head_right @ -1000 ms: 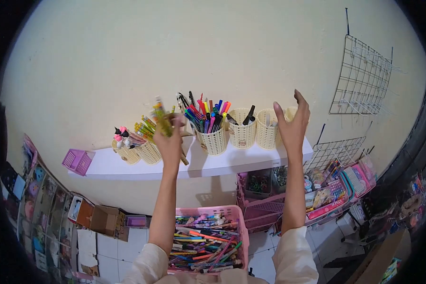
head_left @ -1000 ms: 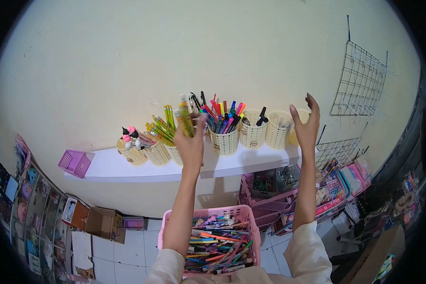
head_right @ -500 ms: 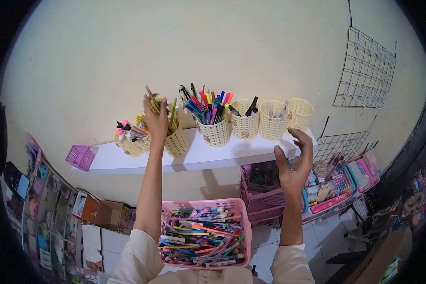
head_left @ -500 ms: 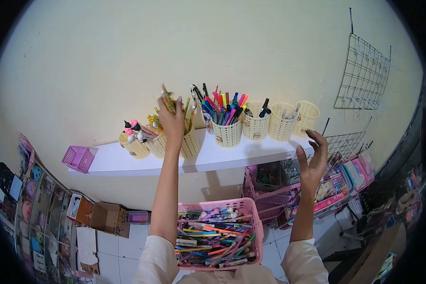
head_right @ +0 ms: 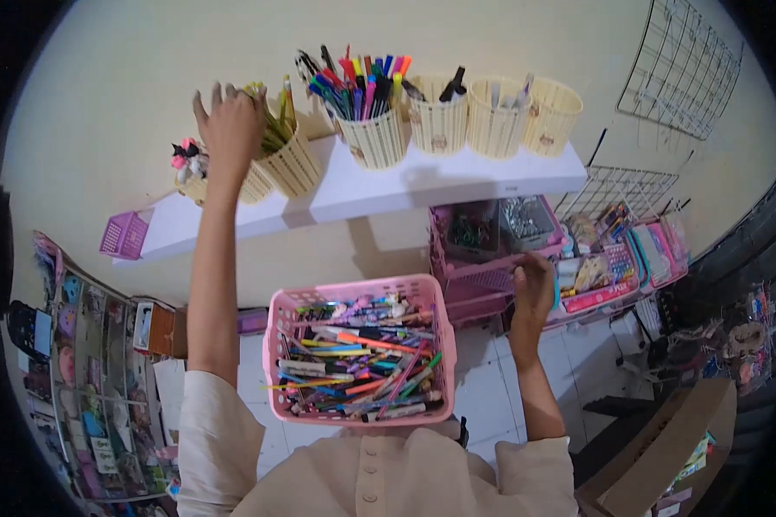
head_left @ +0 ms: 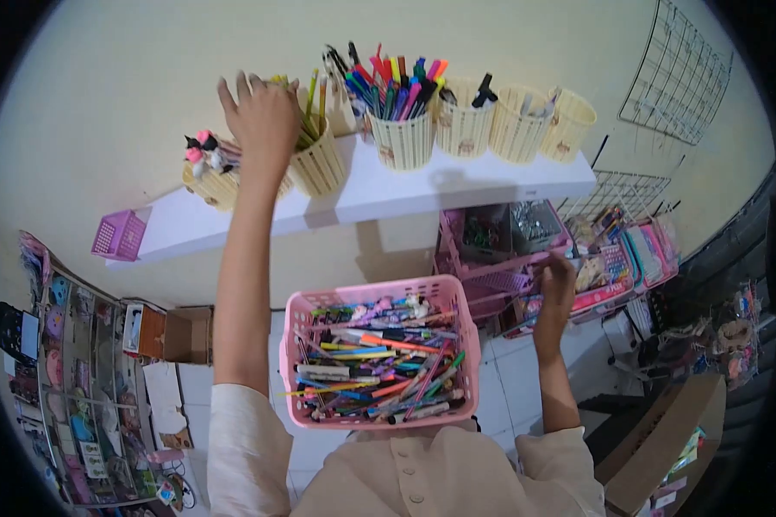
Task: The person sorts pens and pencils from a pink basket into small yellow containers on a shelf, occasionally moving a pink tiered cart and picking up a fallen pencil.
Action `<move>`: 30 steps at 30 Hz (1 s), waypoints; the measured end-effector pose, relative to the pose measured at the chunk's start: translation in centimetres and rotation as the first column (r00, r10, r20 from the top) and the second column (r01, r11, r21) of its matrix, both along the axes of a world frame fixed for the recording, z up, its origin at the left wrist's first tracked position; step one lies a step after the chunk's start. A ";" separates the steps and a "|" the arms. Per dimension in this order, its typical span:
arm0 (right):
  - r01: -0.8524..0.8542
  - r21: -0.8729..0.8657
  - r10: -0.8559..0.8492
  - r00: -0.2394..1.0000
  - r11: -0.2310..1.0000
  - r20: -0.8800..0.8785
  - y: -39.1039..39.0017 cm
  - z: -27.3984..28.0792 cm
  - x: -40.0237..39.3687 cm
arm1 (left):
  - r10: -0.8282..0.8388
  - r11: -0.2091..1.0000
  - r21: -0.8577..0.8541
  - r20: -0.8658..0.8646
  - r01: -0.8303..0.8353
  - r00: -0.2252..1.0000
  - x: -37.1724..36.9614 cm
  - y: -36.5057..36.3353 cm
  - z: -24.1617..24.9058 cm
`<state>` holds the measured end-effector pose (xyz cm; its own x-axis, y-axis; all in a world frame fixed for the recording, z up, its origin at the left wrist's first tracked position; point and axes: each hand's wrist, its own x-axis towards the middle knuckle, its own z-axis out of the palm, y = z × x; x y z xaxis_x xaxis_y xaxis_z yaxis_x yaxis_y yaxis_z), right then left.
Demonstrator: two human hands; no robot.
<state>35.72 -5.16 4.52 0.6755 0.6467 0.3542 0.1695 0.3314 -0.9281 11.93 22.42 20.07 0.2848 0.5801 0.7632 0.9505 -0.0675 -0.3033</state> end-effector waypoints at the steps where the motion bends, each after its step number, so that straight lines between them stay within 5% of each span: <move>1: 0.002 -0.019 -0.002 1.000 1.000 -0.011 -0.4 -2.5 0.2 | -0.002 0.999 0.039 -0.004 0.002 1.000 -0.1 -0.2 0.2; 5: -0.052 -0.411 -0.057 0.967 0.910 -0.249 -2.6 -13.7 0.4 | -0.130 0.960 0.256 0.038 0.116 0.991 -0.9 -0.5 0.6; 8: -0.220 -0.632 -0.057 0.920 0.744 -0.387 -5.3 -23.2 1.1 | -0.410 0.897 0.296 0.278 0.329 0.869 -2.0 -6.1 0.7; 9: -0.306 -0.757 -0.037 0.916 0.578 -0.399 -6.3 -27.2 1.8 | -0.755 0.634 0.395 0.502 0.665 0.422 -2.6 -7.7 -0.5; 10: -0.296 -0.756 -0.079 0.906 0.584 -0.416 -7.0 -28.7 1.7 | -0.635 0.771 0.357 0.380 0.527 0.672 -3.8 -10.8 -1.2; 11: -0.356 -0.809 -0.153 0.869 0.468 -0.470 -7.6 -29.8 1.4 | -0.686 0.682 0.400 0.641 0.612 0.345 -4.9 -12.4 -3.4; 12: -0.428 -0.833 -0.230 0.823 0.349 -0.519 -8.1 -31.0 0.9 | -0.512 0.853 0.286 0.622 0.437 0.592 -6.2 -15.1 -4.7; 13: -0.435 -0.824 -0.270 0.797 0.363 -0.540 -8.4 -32.5 0.6 | -0.457 0.876 0.220 0.664 0.430 0.591 -8.3 -16.0 -7.1; 14: -0.518 -0.778 -0.257 0.746 0.355 -0.614 -8.5 -34.1 0.2 | -0.309 0.910 0.031 0.714 0.412 0.629 -10.3 -16.8 -9.3; 16: -0.597 -0.718 -0.275 0.667 0.359 -0.692 -9.0 -37.2 -0.6 | 0.008 0.779 -0.407 0.767 0.476 0.642 -13.5 -18.3 -13.7; 17: -0.708 -0.580 -0.079 0.604 0.403 -0.793 -9.2 -38.8 -1.2 | 0.095 0.732 -0.600 0.559 0.322 0.824 -17.7 -18.9 -17.6; 18: -0.805 -0.427 0.126 0.514 0.412 -0.848 -9.4 -39.8 -2.1 | 0.326 0.581 -0.663 0.721 0.472 0.611 -16.7 -19.7 -18.0; 19: -0.802 -0.420 0.107 0.505 0.424 -0.856 -9.5 -40.2 -3.6 | 0.573 0.440 -0.640 0.740 0.630 0.352 -15.4 -20.7 -18.5; 20: -0.717 -0.483 -0.090 0.512 0.503 -0.854 -9.3 -40.5 -5.6 | 0.600 0.449 -0.709 0.690 0.544 0.405 -15.9 -21.4 -19.7; 21: -0.621 -0.554 -0.281 0.486 0.555 -0.827 -8.9 -40.9 -6.8 | 0.635 0.429 -0.641 0.715 0.637 0.292 -15.8 -21.4 -20.7; 22: -0.618 -0.551 -0.292 0.475 0.561 -0.830 -8.7 -41.2 -6.9 | 0.670 0.414 -0.561 0.721 0.717 0.177 -15.5 -21.3 -21.3; 24: -0.651 -0.459 -0.027 0.559 0.605 -0.829 -8.5 -41.7 -7.5 | 0.661 0.387 -0.549 0.726 0.741 0.192 -15.6 -21.4 -22.2; 28: -0.646 -0.467 -0.227 0.422 0.604 -0.878 -8.0 -43.5 -9.3 | 0.677 0.397 -0.586 0.707 0.706 0.206 -16.7 -21.1 -22.7; 30: -0.522 -0.744 0.094 0.839 0.416 -0.536 -8.5 -43.2 -8.6 | 0.683 0.420 -0.584 0.707 0.694 0.182 -17.3 -20.7 -23.1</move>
